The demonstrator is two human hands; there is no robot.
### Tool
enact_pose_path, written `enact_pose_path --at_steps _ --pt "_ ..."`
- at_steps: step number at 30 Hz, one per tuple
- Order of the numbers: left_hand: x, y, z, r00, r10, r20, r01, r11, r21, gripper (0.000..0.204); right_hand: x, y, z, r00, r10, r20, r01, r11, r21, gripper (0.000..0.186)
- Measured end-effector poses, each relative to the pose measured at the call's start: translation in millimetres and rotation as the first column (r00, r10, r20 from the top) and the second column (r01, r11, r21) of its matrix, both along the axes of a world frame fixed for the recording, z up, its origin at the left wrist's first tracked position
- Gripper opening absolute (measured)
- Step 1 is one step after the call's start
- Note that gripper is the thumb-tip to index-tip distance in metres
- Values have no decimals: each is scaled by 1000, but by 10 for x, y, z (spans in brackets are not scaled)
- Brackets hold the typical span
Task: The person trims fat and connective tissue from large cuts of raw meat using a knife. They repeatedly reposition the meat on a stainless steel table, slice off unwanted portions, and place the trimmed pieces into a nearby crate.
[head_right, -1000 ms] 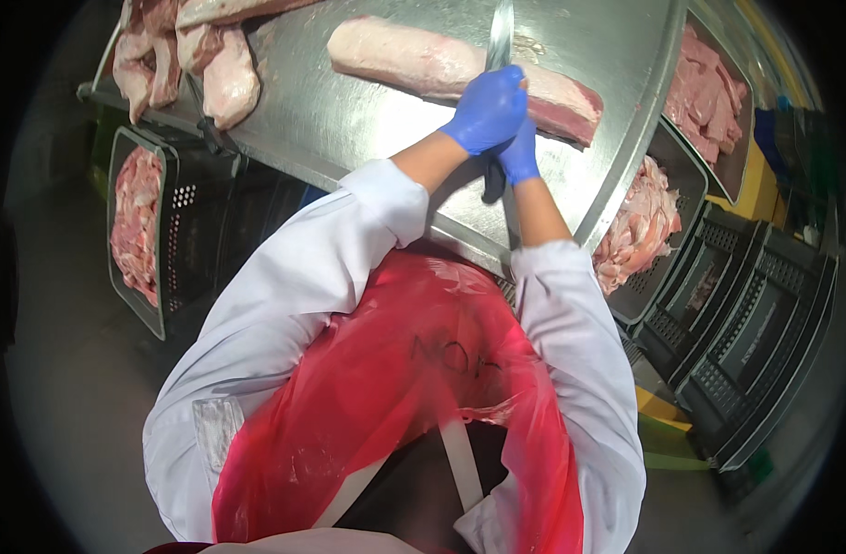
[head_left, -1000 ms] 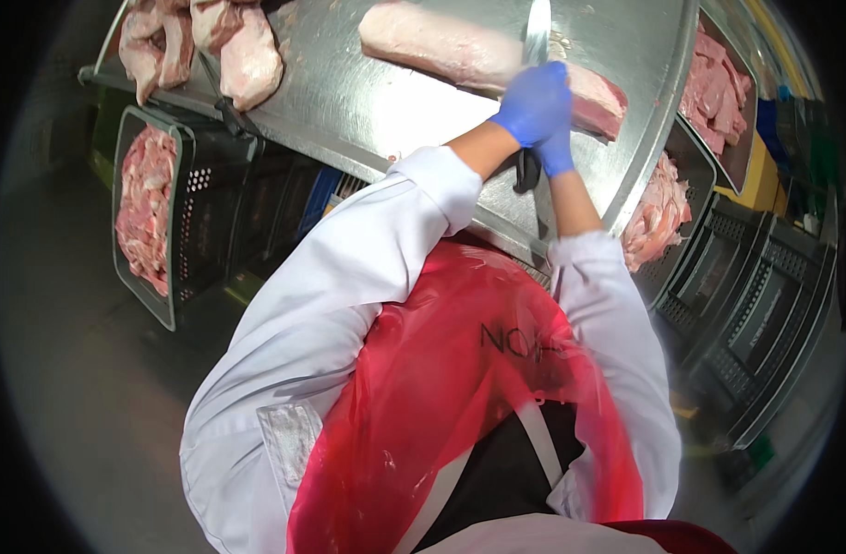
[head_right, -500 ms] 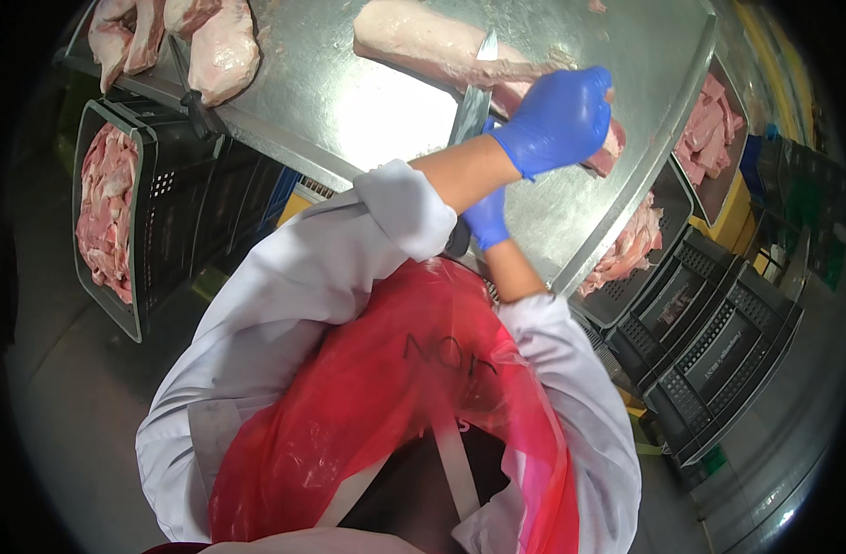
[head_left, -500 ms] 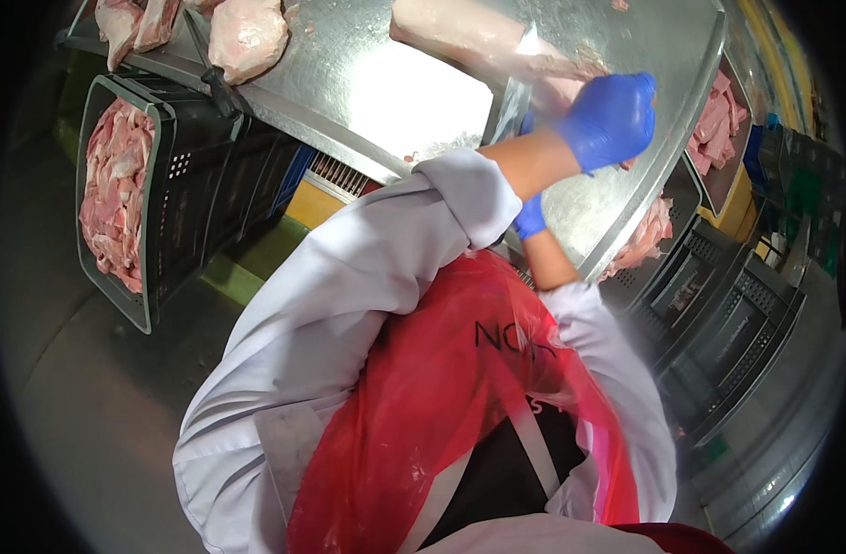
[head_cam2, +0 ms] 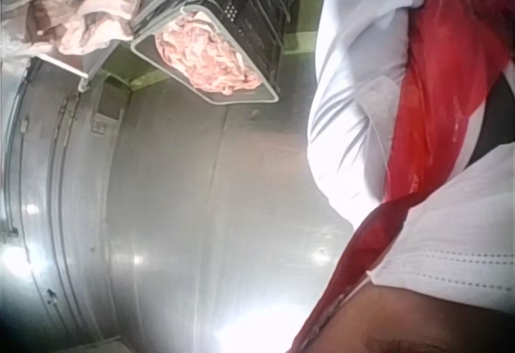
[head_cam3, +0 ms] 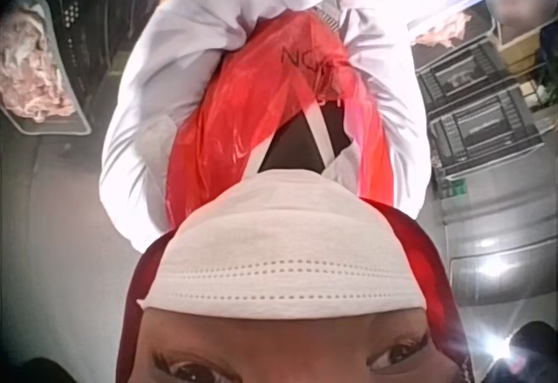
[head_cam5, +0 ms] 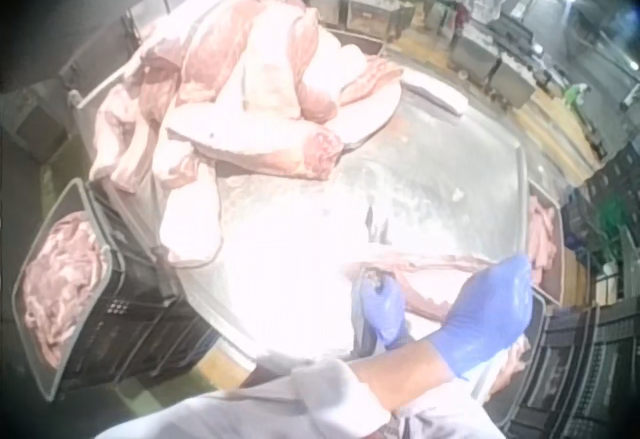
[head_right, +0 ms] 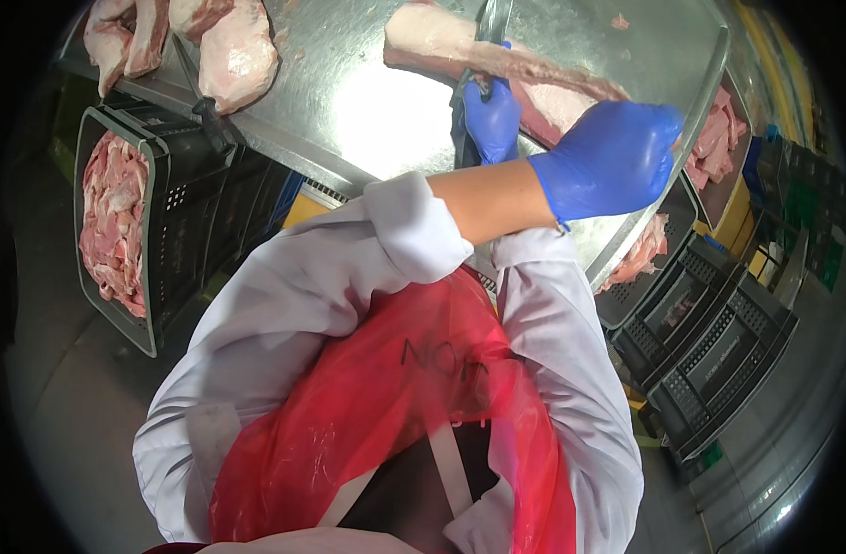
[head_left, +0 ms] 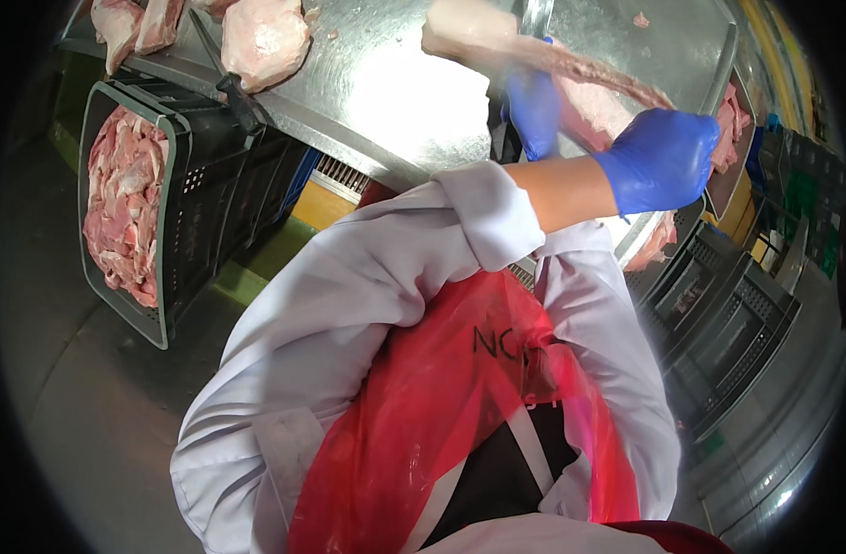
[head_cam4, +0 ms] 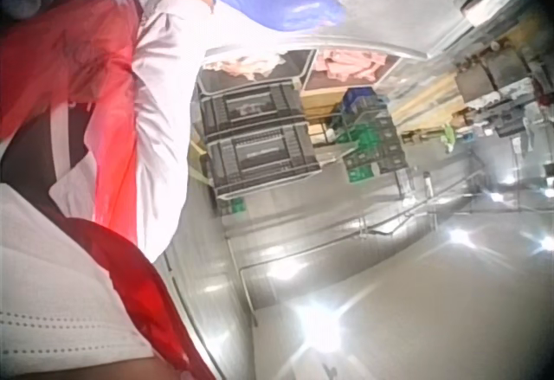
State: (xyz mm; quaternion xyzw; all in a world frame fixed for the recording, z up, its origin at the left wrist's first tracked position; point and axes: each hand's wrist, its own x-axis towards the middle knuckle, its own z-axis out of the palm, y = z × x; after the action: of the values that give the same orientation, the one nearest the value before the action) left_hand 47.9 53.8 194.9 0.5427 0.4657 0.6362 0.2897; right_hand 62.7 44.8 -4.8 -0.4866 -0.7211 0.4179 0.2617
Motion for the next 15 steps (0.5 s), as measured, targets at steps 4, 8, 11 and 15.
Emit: enact_pose_path --at_steps 4,8,11,15 --pt "-175 80 83 998 47 49 -51 996 70 10 -160 -550 170 996 1 90 6 997 -80 73" --pt "-147 -8 286 994 -87 -67 86 996 -17 13 -509 -244 486 999 -24 34 31 973 -227 70" --pt "-107 89 276 998 -52 -21 53 998 44 12 -839 11 618 974 109 196 -30 930 -368 56" --pt "-320 180 301 994 112 18 -113 988 106 11 -1410 -256 997 866 337 370 -143 874 -464 43"
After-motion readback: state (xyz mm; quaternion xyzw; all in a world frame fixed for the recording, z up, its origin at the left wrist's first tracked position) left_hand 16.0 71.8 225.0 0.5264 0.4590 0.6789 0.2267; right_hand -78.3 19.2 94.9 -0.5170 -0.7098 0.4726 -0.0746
